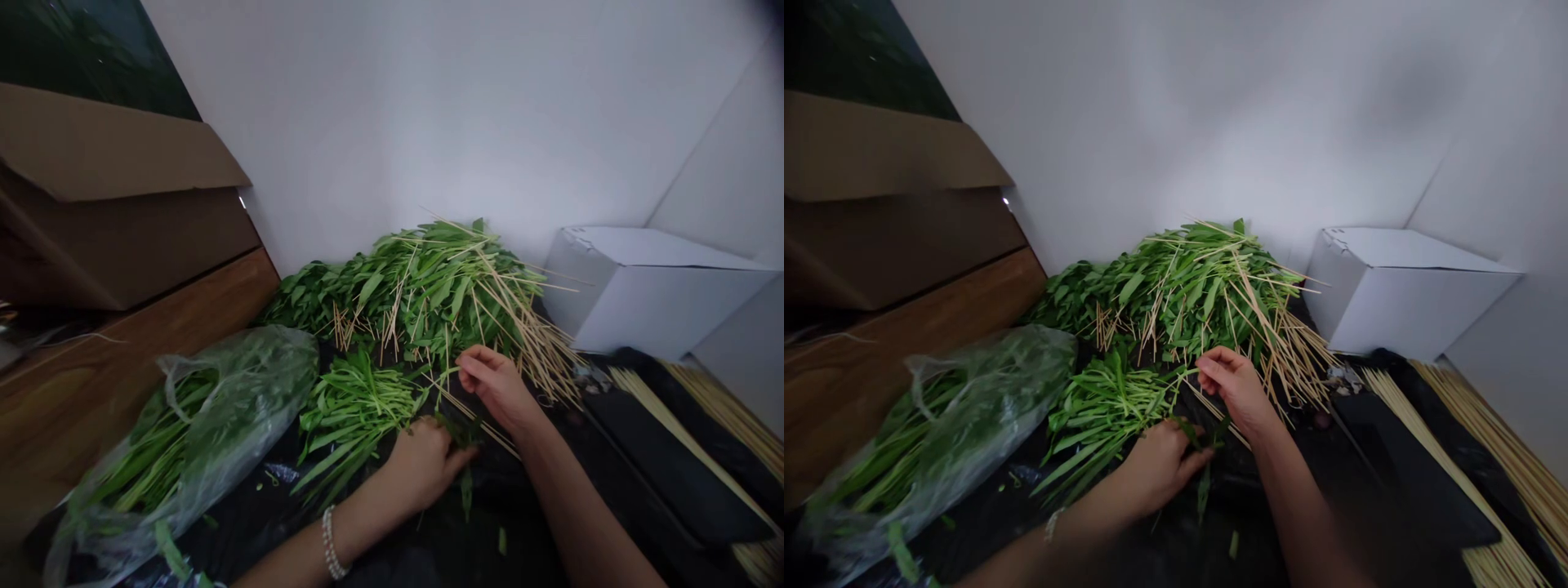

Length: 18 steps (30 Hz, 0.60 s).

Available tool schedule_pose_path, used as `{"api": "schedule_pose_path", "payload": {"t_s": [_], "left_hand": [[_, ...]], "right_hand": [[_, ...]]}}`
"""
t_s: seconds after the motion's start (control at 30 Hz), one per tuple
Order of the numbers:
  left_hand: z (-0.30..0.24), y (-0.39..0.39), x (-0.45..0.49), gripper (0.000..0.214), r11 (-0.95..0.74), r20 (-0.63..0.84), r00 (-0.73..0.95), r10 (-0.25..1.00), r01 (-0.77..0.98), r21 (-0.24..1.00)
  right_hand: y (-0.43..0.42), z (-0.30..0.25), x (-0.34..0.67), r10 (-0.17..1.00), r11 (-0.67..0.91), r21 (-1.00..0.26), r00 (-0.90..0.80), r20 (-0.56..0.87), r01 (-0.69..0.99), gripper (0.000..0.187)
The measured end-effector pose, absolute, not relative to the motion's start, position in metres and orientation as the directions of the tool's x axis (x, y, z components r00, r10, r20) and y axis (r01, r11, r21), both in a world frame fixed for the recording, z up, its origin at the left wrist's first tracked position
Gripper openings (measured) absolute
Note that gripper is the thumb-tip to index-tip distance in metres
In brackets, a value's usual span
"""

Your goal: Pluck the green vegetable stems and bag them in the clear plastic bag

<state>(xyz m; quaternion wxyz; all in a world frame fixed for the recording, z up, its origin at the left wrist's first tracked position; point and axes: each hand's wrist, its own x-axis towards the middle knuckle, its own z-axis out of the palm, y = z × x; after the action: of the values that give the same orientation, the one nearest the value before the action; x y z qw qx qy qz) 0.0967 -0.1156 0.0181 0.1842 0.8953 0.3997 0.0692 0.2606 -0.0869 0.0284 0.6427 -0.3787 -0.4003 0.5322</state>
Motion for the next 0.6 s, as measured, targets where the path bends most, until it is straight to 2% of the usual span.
{"api": "schedule_pose_path", "payload": {"t_s": [0.07,0.17,0.23,0.37,0.47,0.6], "left_hand": [[0.016,-0.118,0.105,0.041,-0.599,-0.039,0.651,0.758,0.719,0.353],[0.011,-0.116,0.111,0.020,-0.636,-0.038,0.684,0.729,0.697,0.332],[0.011,-0.112,0.107,0.014,-0.634,-0.011,0.687,0.727,0.677,0.374],[0.027,-0.105,0.077,0.017,-0.561,0.117,0.589,0.799,0.662,0.497],[0.041,-0.108,0.037,0.010,-0.510,0.049,0.600,0.798,0.630,0.586],[0.029,-0.126,-0.013,0.010,-0.416,-0.104,0.565,0.818,0.707,0.572]], "right_hand": [[-0.086,0.027,0.260,0.987,0.148,-0.914,0.109,0.115,-0.378,0.022],[-0.086,0.027,0.260,0.987,0.150,-0.916,0.105,0.119,-0.373,0.021],[-0.086,0.027,0.259,0.987,0.149,-0.916,0.105,0.118,-0.372,0.021],[-0.088,0.029,0.260,0.989,0.142,-0.915,0.102,0.111,-0.377,0.020],[-0.089,0.030,0.260,0.989,0.136,-0.915,0.100,0.105,-0.380,0.020],[-0.089,0.031,0.259,0.991,0.127,-0.916,0.095,0.098,-0.381,0.020]]}}
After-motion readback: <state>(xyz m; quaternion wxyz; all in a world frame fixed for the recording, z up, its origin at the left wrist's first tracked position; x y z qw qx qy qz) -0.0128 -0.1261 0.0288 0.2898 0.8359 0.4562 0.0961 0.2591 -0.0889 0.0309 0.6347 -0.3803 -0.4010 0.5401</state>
